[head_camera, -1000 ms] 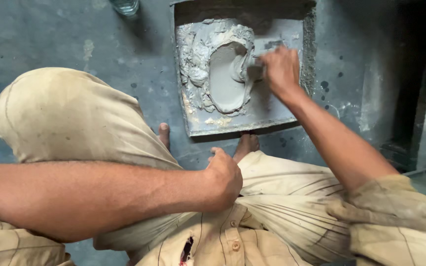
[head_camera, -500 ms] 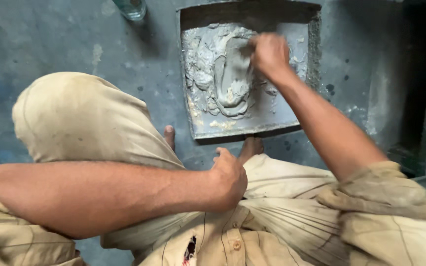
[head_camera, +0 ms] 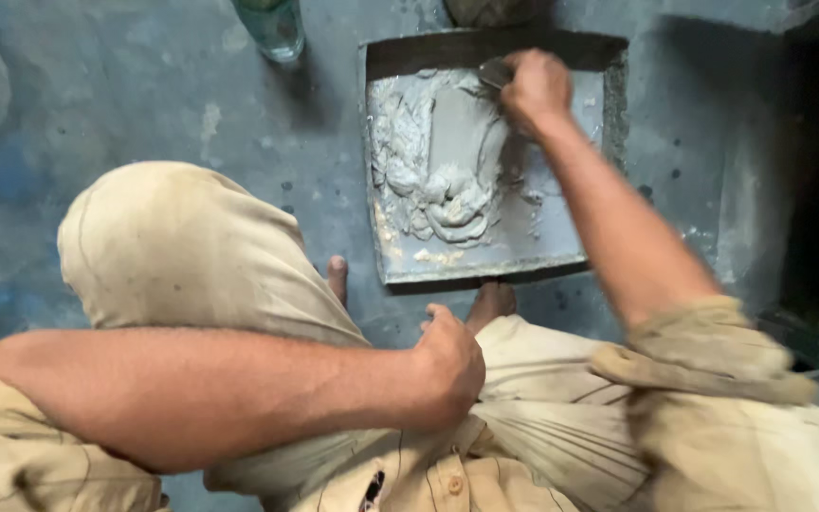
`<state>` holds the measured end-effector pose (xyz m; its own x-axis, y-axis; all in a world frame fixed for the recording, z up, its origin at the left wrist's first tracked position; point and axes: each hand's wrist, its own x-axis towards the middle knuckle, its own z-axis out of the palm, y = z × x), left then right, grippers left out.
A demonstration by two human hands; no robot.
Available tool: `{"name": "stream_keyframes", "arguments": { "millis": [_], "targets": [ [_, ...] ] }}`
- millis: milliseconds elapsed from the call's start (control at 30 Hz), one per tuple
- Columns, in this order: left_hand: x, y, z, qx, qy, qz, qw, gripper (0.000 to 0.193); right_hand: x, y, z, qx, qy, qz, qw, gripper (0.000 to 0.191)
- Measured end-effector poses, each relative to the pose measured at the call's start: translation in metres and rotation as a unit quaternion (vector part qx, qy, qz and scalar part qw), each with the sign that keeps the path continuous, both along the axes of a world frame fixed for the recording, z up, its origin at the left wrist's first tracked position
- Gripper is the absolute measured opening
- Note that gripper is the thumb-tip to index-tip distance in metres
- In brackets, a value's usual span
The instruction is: The person mixes a grey paste on a metal tray using a trowel. They then scoop a white powder from a bucket into a bowl and pour it onto the tray, mixing the powder into the paste by hand.
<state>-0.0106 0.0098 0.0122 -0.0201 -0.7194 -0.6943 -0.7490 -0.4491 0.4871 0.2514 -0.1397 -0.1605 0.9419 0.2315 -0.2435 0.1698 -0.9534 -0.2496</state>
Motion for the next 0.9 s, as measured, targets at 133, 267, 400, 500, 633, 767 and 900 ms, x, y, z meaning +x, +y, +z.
{"name": "stream_keyframes", "arguments": {
  "millis": [133, 267, 400, 500, 633, 767, 900],
  "targets": [
    [0.002, 0.001, 0.001, -0.053, -0.055, 0.035, 0.996, 0.043, -0.059, 0.032, -0.016, 0.035, -0.032, 0.108, 0.993, 0.039],
    [0.002, 0.005, 0.003, -0.058, -0.053, 0.034, 0.996, 0.045, -0.051, 0.010, -0.006, 0.076, 0.157, 0.092, 0.980, 0.041],
    [0.001, 0.003, 0.006, -0.050, -0.041, 0.014, 0.998, 0.045, 0.022, -0.020, 0.004, -0.007, -0.008, -0.031, 0.999, 0.027],
    [0.003, 0.001, 0.006, -0.053, -0.036, 0.022, 0.998, 0.044, 0.014, -0.005, -0.012, -0.015, -0.070, -0.082, 0.994, 0.026],
    [0.005, 0.001, 0.003, -0.048, -0.033, 0.023, 0.998, 0.043, -0.042, 0.031, -0.034, 0.082, -0.148, 0.113, 0.979, 0.037],
    [0.002, 0.002, 0.000, -0.053, -0.044, 0.003, 0.998, 0.045, -0.022, 0.043, -0.011, 0.046, 0.039, 0.119, 0.991, 0.038],
    [0.003, -0.003, -0.003, -0.035, -0.030, 0.016, 0.999, 0.041, 0.006, 0.057, -0.005, 0.064, -0.039, 0.144, 0.987, 0.034]
  ]
}}
